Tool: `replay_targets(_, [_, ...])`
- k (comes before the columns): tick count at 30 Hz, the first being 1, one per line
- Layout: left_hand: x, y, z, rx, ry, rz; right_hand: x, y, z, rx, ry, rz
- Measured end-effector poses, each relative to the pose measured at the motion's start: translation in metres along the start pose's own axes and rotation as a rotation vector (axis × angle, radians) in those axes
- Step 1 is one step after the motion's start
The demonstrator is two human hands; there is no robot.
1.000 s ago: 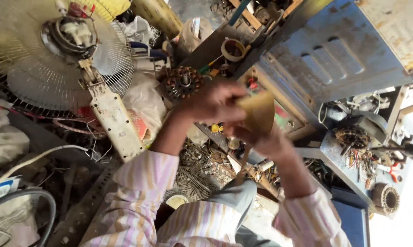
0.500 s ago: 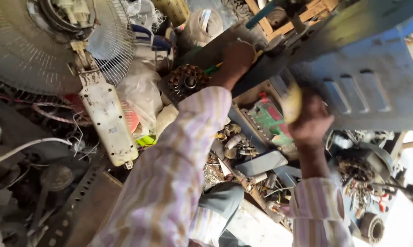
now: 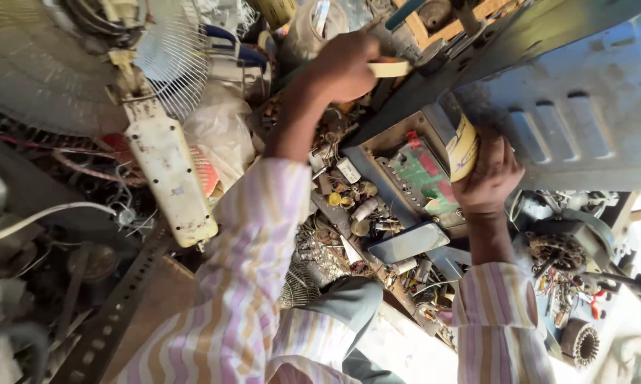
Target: The person sits on the floor and adjusts small brass-colored components on a circular black fan rotor. They then retrieve a roll of brown tape and a pair of orange-handled scissors, cut a strip of tape, and apply it to the rotor assembly.
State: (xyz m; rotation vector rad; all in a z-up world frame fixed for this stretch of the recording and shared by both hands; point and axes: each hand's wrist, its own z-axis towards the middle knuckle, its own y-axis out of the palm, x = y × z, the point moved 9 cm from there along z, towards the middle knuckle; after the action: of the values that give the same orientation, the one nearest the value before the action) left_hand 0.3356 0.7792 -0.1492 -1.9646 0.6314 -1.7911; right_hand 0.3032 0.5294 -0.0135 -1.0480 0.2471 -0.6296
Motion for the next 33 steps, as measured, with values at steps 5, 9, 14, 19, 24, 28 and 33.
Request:
replay_targets(5, [0.042,-0.068,-0.158,0.618,0.371,-0.222,-0.002,-0.002,-0.003,-0.056,0.021,-0.020])
replay_targets(9, [0.085,-0.028,-0.253,0.464,0.401,-0.211,0.006,0.017,-0.124,0.262,0.670,1.329])
replay_targets(14, [0.104,0.109,-0.322,-0.013,0.556,-0.003,-0.133,0.016,-0.289,-0.206,1.330,1.143])
replay_targets(19, [0.143,0.126,-0.321,0.024,0.640,-0.223,-0.153,-0.037,-0.307,-0.252,1.198,1.065])
replay_targets(24, [0.200,0.158,-0.313,-0.078,0.796,-0.356,-0.140,-0.064,-0.361,-0.392,1.133,1.142])
replay_targets(28, [0.188,0.151,-0.286,-0.055,0.665,-0.562,-0.030,-0.080,-0.443,-0.297,1.510,1.122])
replay_targets(33, [0.116,0.175,-0.293,0.016,0.548,-0.524,0.061,-0.097,-0.445,0.123,1.837,1.053])
